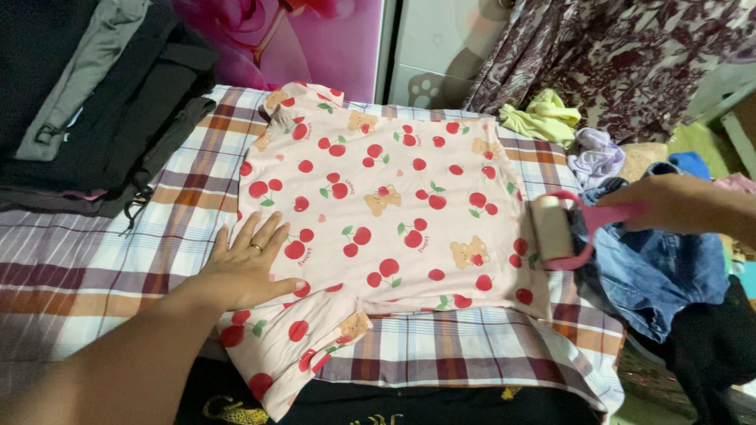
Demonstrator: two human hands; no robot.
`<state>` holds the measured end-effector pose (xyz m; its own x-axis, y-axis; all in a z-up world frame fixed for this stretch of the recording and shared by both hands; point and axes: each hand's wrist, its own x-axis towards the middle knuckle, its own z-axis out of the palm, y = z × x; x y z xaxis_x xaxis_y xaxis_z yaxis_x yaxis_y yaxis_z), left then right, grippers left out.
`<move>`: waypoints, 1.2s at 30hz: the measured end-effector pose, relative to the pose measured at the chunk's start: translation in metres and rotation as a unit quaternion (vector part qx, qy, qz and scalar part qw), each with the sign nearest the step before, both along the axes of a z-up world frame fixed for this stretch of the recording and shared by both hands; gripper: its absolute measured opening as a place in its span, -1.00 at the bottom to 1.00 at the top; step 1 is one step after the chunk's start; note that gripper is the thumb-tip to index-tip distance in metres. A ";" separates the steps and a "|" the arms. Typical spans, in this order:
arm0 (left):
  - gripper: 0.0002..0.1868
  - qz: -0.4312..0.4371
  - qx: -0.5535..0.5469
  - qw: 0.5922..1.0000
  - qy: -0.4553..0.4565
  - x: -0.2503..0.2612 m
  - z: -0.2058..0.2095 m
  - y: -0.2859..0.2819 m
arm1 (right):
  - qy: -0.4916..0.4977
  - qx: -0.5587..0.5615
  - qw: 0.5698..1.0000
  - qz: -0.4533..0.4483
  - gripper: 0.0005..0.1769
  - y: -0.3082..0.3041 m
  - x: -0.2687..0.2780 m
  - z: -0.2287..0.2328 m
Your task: The person lays a pink cherry-patterned shirt on a plaid bedsheet, smooths it with a pink lint roller, folds it neatly, and places it on a stack. Then the person picks up a pink pair of shorts, smooths them with the lint roller, and folds them.
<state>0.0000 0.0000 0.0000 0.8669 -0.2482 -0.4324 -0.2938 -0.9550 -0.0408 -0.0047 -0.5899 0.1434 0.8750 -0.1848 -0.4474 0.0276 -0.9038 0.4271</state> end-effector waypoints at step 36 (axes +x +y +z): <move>0.09 0.051 -0.041 0.996 -0.068 -0.031 0.026 -0.023 | -0.103 0.337 0.923 0.156 -0.36 0.132 -0.046 -0.012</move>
<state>-0.0308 -0.0233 0.0260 0.9385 -0.1851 -0.2917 -0.1920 -0.9814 0.0050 -0.0506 -0.4576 0.1310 0.9180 0.3501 -0.1863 0.3122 -0.9277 -0.2048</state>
